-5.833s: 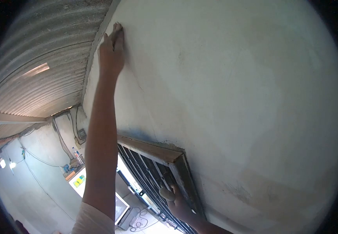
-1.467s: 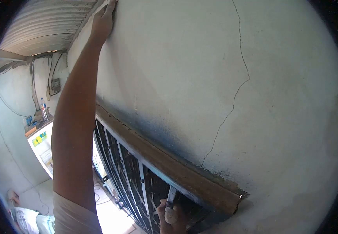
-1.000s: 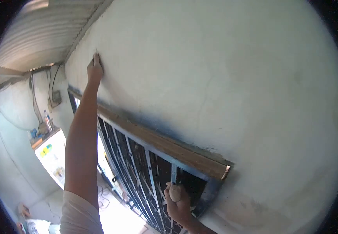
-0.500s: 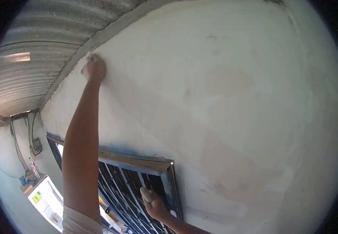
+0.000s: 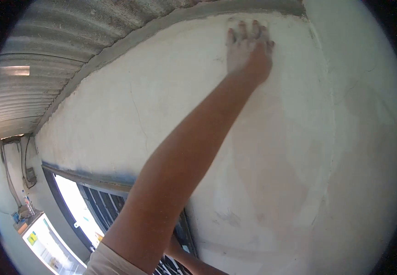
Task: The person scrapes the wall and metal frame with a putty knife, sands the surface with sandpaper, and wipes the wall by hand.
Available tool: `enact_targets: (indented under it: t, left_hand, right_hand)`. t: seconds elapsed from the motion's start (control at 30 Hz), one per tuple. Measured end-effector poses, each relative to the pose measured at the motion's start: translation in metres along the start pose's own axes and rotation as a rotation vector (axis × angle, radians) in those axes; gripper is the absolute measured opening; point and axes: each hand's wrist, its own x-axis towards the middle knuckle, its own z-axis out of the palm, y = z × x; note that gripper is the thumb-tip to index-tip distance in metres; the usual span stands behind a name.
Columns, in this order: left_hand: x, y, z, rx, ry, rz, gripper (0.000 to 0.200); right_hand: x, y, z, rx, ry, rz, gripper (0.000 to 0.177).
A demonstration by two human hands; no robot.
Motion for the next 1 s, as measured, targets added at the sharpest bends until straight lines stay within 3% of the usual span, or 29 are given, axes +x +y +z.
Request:
enact_targets:
  t: [0.13,0.23,0.37,0.43,0.57,0.67,1.0]
  left_hand:
    - [0.000,-0.003,0.003,-0.100,0.046,0.097,0.046]
    - [0.003,-0.024,-0.009,-0.122,-0.046,0.169,0.045]
    - [0.004,-0.053,-0.019,-0.046,-0.050,0.113,0.044]
    - [0.001,-0.077,-0.027,0.001,-0.048,0.107,0.044]
    - [-0.005,-0.122,-0.052,0.060,-0.073,0.007,0.046]
    - [-0.018,-0.160,-0.072,0.150,-0.087,-0.069,0.047]
    - [-0.082,-0.259,-0.141,0.271,-0.100,-0.375,0.050]
  right_hand:
    - [0.002,-0.009,-0.008,0.015,-0.050,0.043,0.036]
    - [0.006,-0.004,-0.008,0.013,-0.106,0.079,0.037]
    - [0.000,0.012,-0.009,0.040,-0.162,0.301,0.032]
    - [0.000,-0.001,-0.006,0.135,-0.023,0.283,0.028]
    - [0.010,-0.055,-0.006,-0.156,0.049,-0.026,0.024]
    - [0.009,-0.030,-0.005,-0.019,0.009,0.161,0.023]
    - [0.009,-0.026,-0.001,-0.013,0.023,0.203,0.018]
